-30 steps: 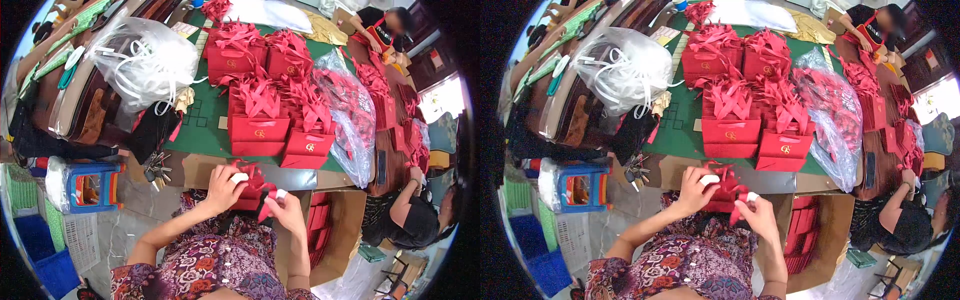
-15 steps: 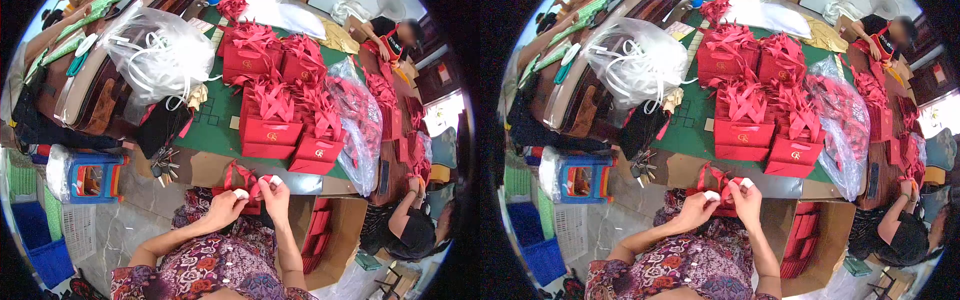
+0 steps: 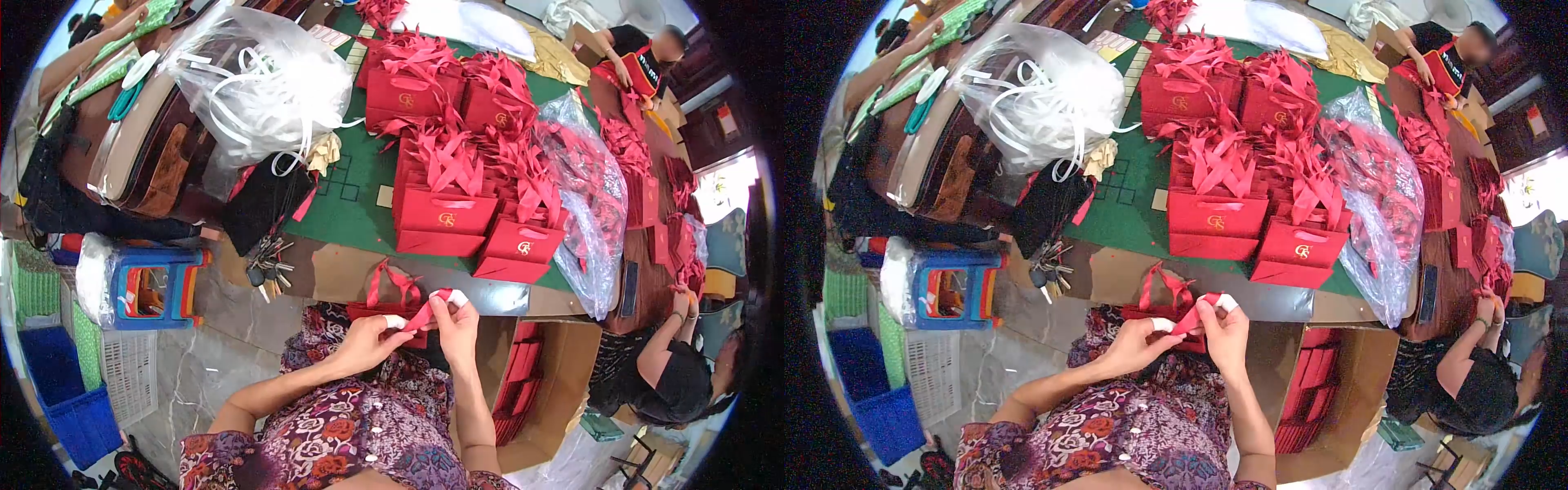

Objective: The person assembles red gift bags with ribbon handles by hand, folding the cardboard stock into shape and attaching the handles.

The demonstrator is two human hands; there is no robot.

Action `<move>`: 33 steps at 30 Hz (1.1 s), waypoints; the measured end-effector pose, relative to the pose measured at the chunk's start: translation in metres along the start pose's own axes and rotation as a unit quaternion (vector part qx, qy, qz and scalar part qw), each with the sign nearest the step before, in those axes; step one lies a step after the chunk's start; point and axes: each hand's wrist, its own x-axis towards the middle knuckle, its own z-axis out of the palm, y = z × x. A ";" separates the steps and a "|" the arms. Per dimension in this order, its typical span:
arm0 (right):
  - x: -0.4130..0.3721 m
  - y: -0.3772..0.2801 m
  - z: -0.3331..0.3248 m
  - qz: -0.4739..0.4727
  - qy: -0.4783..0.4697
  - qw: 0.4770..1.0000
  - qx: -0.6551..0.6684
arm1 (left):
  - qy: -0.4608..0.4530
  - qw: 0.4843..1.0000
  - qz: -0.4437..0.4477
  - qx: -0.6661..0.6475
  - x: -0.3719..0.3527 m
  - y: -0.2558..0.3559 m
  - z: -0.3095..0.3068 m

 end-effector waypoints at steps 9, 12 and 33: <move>-0.040 -0.036 -0.004 -0.137 0.139 0.903 -0.384 | -0.050 0.998 0.007 0.025 -0.017 -0.007 -0.022; -0.045 -0.040 0.001 -0.343 -0.061 0.833 -0.430 | -0.121 0.980 -0.085 -0.137 -0.022 -0.007 -0.029; -0.028 0.027 0.031 -0.308 -0.100 0.845 -0.426 | 0.123 0.942 0.101 0.295 -0.035 -0.056 -0.051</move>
